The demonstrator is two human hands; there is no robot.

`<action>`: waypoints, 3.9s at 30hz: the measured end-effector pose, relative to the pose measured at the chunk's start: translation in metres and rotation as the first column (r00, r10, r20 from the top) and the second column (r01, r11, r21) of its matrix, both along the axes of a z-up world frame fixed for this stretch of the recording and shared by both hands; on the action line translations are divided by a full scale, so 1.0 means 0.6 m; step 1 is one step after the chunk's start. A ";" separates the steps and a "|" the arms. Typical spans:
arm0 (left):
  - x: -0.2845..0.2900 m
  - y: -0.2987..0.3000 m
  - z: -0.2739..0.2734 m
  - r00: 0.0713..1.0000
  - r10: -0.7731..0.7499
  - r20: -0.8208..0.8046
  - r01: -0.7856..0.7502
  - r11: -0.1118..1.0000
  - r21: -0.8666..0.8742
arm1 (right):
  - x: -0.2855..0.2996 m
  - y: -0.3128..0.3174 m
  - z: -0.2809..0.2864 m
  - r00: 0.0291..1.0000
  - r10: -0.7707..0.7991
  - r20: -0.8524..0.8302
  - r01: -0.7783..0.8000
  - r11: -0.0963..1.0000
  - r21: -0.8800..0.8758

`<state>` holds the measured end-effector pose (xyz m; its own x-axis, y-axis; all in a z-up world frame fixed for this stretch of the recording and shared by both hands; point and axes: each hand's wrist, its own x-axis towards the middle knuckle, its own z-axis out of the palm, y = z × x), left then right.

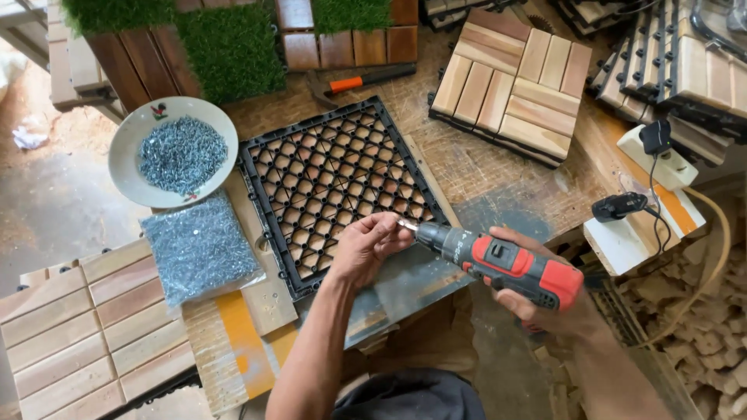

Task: Assembling wooden deck tiles by screwing wooden slats onto a plastic grid base using a power drill

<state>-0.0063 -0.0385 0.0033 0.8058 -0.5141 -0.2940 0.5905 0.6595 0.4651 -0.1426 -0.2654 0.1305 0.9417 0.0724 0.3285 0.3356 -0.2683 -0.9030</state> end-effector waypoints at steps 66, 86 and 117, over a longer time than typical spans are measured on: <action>0.276 0.370 -0.008 0.883 -0.334 0.331 -0.468 -0.560 0.683 | 0.239 0.086 0.213 0.623 -0.129 -0.772 -0.588 0.574 -0.570; 0.330 0.438 -0.098 0.860 -0.315 0.401 -0.501 -0.377 0.779 | 0.024 0.049 -0.050 0.844 -0.204 -0.496 0.414 0.835 0.362; 0.136 0.192 0.103 0.598 0.086 0.797 -0.755 0.393 0.525 | 0.016 0.086 -0.012 0.971 -0.184 -0.153 0.233 0.869 0.437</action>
